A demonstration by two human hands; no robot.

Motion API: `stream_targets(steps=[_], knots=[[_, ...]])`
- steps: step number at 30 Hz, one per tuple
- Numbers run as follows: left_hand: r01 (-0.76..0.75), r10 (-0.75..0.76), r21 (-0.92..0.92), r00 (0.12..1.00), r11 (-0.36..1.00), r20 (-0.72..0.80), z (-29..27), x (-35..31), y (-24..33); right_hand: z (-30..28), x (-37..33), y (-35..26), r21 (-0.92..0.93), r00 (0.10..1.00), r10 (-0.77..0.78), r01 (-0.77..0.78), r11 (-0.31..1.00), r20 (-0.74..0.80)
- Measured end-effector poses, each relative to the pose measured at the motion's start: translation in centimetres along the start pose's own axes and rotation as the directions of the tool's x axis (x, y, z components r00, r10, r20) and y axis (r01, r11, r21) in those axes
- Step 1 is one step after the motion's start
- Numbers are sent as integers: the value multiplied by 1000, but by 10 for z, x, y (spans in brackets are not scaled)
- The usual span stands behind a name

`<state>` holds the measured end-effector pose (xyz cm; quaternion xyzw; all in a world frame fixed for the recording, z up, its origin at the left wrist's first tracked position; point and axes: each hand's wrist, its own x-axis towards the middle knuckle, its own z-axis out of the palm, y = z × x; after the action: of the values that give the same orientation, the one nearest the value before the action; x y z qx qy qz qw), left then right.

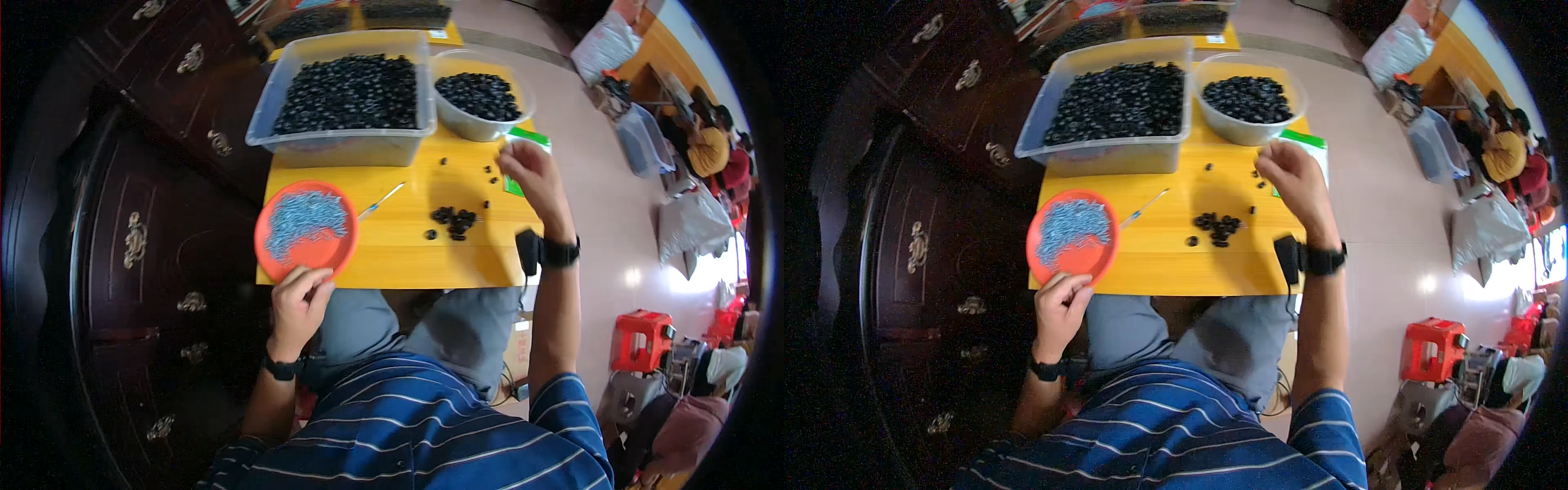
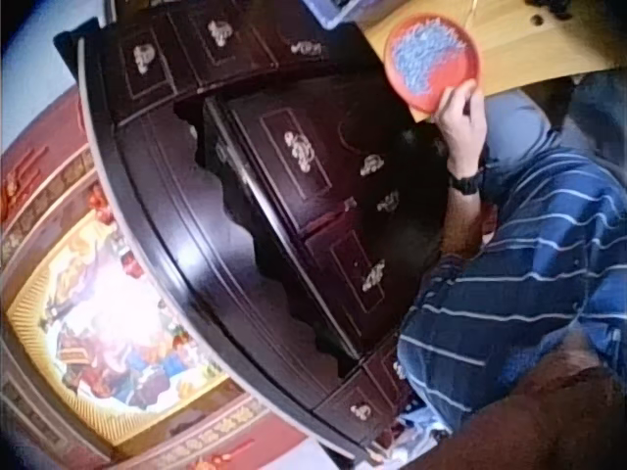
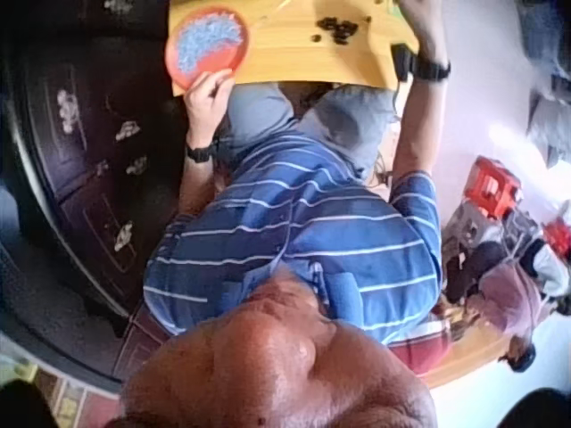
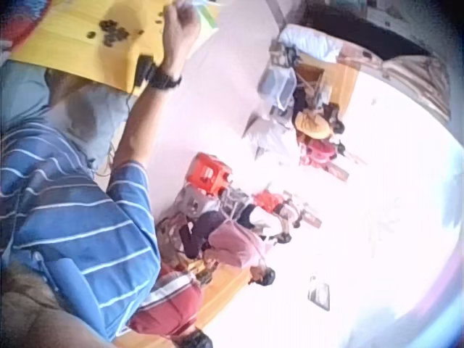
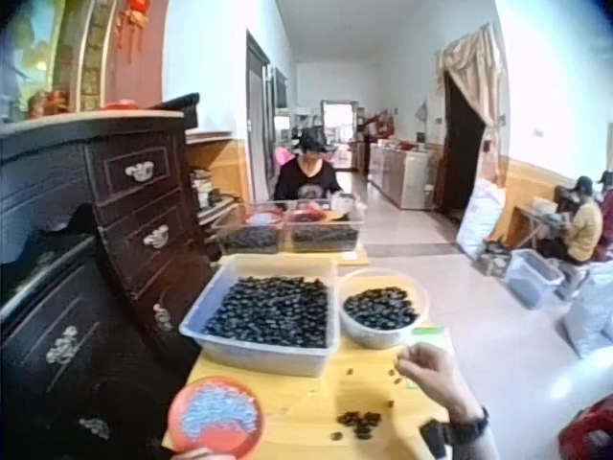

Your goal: The recorder inserts small blue pins into black plastic components at a table in a workshop setting.

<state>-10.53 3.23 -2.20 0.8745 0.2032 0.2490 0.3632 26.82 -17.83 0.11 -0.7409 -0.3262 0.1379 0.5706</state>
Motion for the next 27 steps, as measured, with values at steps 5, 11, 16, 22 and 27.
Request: stream_targets(steps=[5, 11, 16, 22, 27], knots=[[-19, 10, 228, 999, 973, 40, -15, 21, -25, 24, -78, 17, 219, 976, 207, -216, 952, 66], [-150, 114, 322, 985, 935, 129, -3, 53, -34, 45, -125, 33, 377, 966, 257, -243, 894, 14], [-169, 103, 406, 979, 898, 179, 4, 56, -45, 50, -133, 27, 391, 955, 295, -279, 877, 19], [-160, 97, 367, 978, 916, 182, 2, 56, -45, 51, -134, 33, 402, 952, 305, -281, 871, 4], [-183, 109, 371, 972, 910, 210, 1, 59, -41, 52, -132, 37, 420, 958, 288, -267, 867, 16]])
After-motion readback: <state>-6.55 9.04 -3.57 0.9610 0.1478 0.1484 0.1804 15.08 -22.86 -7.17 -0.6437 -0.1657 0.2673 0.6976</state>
